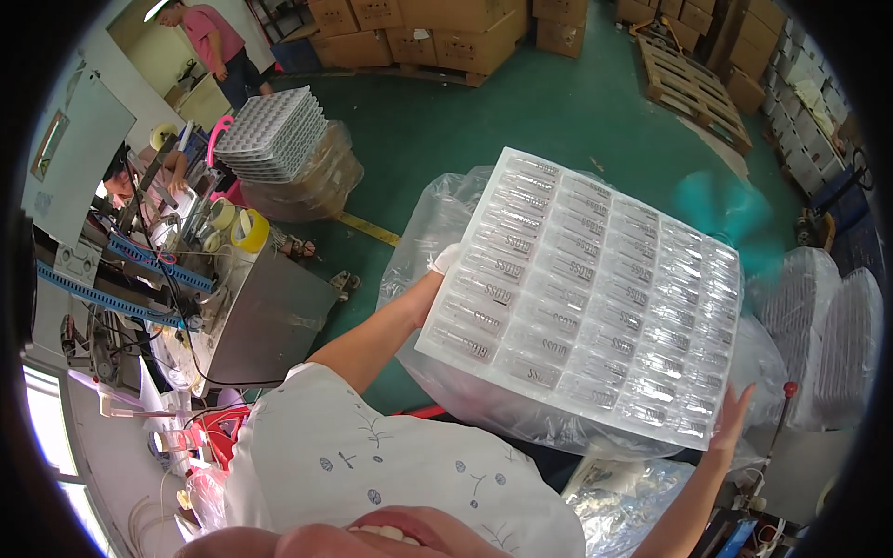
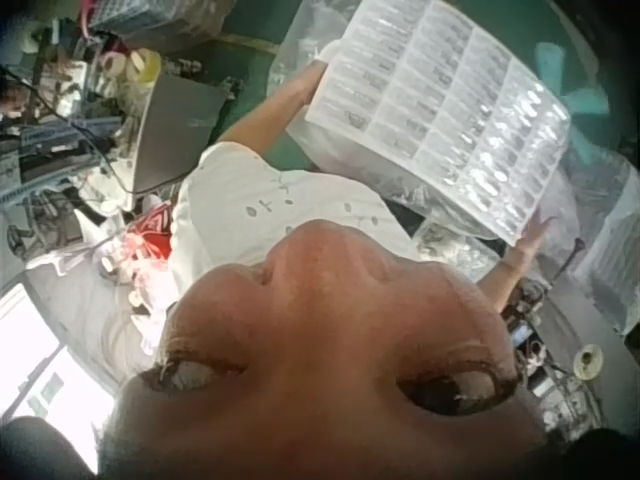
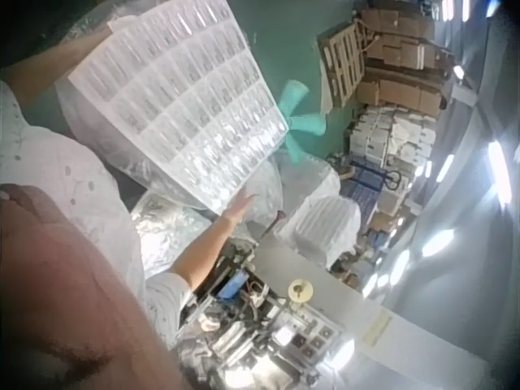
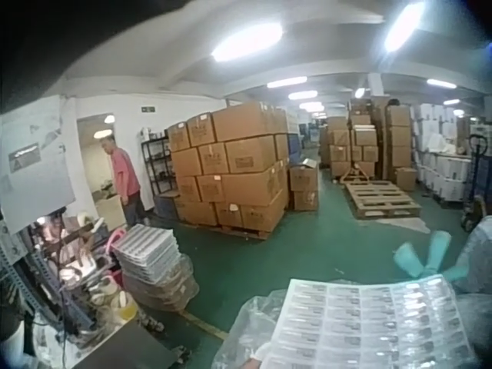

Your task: The recorder is assembling small transparent plastic parts and placing them into a white tray.

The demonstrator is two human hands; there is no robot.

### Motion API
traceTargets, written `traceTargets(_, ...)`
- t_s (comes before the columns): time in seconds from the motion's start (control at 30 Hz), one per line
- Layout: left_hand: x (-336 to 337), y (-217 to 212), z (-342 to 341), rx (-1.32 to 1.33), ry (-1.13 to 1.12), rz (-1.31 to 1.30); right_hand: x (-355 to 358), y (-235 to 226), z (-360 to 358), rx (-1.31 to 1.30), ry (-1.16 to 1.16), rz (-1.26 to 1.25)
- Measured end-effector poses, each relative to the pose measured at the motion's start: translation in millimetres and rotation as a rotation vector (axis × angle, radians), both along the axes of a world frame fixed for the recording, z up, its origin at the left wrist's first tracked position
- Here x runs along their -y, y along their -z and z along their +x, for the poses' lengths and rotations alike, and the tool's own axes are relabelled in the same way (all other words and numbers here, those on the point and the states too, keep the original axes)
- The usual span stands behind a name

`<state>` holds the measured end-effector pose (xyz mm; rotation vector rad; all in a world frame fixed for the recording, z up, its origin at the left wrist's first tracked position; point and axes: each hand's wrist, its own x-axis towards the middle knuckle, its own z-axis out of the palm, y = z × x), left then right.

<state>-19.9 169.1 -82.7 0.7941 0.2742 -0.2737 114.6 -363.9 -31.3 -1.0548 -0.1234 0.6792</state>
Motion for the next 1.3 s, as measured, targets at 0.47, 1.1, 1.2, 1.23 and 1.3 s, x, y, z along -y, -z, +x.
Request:
traceTargets(0.47, -4, 11, -17, -0.095, -0.297, 0.697, 7, 8, -30, -0.04, 0.25, -0.231)
traceTargets(1.1, 252, -24, -59, 0.991, 0.58, 0.557, -3, -19, -254, 0.265, 0.652, -0.963)
traceTargets(1.2, 295, -25, -54, 0.771, 0.835, 0.397, 1, -30, -301, 0.095, 0.751, -1.066)
traceTargets(1.23, 308, -28, -56, 0.709, 0.889, 0.361, 13, -19, -319, 0.114, 0.72, -1.016)
traceTargets(1.3, 335, -15, -59, 0.746, 0.925, 0.342, 10, -19, -354, 0.008, 0.771, -0.999)
